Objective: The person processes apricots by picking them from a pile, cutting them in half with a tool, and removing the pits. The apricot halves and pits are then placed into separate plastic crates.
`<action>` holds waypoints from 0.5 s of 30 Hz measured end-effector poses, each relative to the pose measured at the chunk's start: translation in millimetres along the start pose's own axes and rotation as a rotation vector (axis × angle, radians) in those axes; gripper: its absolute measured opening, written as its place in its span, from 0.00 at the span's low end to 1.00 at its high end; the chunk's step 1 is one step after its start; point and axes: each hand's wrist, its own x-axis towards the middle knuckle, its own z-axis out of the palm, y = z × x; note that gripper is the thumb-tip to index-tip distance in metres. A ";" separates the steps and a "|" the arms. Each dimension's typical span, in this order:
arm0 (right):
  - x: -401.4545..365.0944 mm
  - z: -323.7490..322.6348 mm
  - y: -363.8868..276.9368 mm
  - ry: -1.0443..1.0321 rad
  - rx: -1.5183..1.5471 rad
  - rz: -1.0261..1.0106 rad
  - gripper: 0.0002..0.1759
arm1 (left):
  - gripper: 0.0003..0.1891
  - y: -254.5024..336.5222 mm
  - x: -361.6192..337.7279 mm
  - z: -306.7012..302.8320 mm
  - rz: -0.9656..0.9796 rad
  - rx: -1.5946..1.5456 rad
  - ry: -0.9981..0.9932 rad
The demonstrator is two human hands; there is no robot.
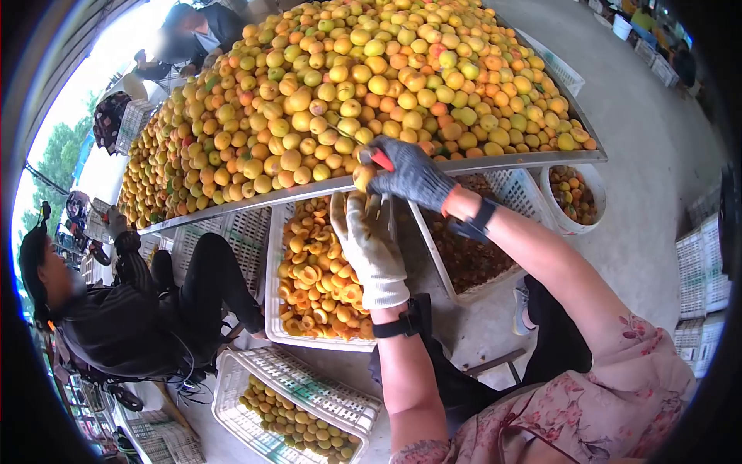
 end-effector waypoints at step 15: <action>-133.1 -54.6 -15.1 0.091 0.221 -0.129 0.16 | 0.28 -2.7 -23.4 12.8 -0.241 -0.224 -0.290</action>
